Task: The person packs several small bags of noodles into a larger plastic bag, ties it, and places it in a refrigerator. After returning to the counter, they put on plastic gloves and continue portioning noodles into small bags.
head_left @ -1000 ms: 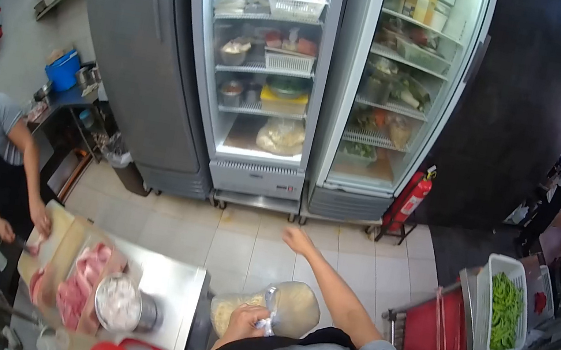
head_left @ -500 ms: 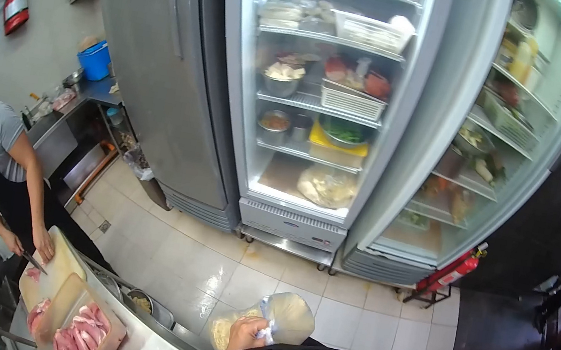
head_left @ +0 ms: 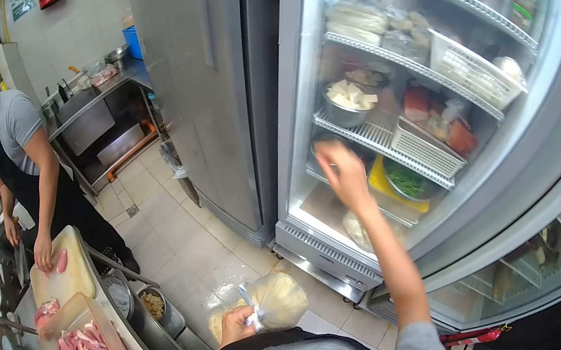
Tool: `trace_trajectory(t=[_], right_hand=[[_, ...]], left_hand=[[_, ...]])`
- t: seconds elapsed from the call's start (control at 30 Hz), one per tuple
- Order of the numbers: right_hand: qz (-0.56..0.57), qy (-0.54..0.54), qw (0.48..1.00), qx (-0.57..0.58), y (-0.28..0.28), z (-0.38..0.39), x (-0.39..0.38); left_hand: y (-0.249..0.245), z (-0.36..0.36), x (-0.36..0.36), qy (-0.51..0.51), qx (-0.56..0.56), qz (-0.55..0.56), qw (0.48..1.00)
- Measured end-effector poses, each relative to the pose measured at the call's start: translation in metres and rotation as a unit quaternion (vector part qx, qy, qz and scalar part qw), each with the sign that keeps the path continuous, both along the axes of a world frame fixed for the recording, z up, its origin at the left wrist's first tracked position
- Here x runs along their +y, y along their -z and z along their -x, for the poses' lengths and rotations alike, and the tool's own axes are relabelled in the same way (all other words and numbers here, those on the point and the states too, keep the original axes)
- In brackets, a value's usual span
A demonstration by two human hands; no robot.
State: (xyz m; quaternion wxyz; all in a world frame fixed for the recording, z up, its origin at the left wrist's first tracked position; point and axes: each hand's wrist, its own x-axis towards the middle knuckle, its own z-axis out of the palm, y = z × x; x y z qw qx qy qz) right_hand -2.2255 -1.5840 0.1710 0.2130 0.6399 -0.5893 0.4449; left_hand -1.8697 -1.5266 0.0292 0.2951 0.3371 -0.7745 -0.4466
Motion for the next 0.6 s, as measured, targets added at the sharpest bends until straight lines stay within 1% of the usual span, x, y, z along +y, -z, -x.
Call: trace_trajectory(t=[0.03,0.07,0.1,0.13,0.2,0.23,0.3,0.37,0.4,0.43,0.5,0.53,0.57,0.6], right_hand=[[0.044,0.044,0.992,0.114,-0.042,-0.004,-0.038],[0.109,0.056,0.976,0.178,-0.083,-0.011,-0.072],[0.137,0.068,0.962,0.227,-0.112,-0.01,-0.111],[0.157,0.112,0.938,0.287,-0.137,-0.008,-0.144],[0.151,0.271,0.84,0.445,-0.172,0.011,-0.205],[-0.008,0.348,0.81,0.473,-0.188,0.006,-0.217],[-0.2,0.451,0.711,0.501,-0.213,-0.006,-0.228],[-0.309,0.495,0.625,0.519,-0.225,-0.02,-0.244],[-0.322,0.554,0.566,0.519,-0.223,-0.014,-0.262],[-0.337,0.554,0.556,0.52,-0.227,-0.019,-0.256],[-0.348,0.504,0.622,0.489,-0.231,-0.026,-0.248],[-0.36,0.504,0.586,0.522,-0.226,-0.02,-0.255],[-0.368,0.502,0.549,0.558,-0.223,-0.015,-0.261],[-0.374,0.503,0.559,0.543,-0.22,-0.01,-0.266]], left_hand=[[0.0,0.005,-0.011,0.004,-0.003,0.009,1.0],[-0.001,0.011,-0.025,0.011,-0.006,0.019,1.0],[0.0,0.013,-0.042,0.022,-0.009,0.032,0.999],[0.002,0.018,-0.058,0.04,0.001,0.028,0.999],[0.009,0.026,-0.1,0.085,0.016,0.03,0.996],[0.013,0.03,-0.125,0.105,0.019,0.024,0.994],[0.016,0.031,-0.173,0.157,0.012,0.009,0.988],[-0.003,0.033,-0.214,0.192,0.017,0.061,0.979],[-0.001,0.033,-0.243,0.255,0.008,0.073,0.964],[-0.016,0.037,-0.263,0.276,0.01,0.057,0.96],[-0.054,0.039,-0.286,0.301,0.004,0.011,0.954],[-0.053,0.039,-0.306,0.33,-0.038,0.042,0.942],[-0.049,0.037,-0.314,0.326,-0.031,0.031,0.944],[-0.045,0.036,-0.322,0.322,-0.024,0.02,0.946]])
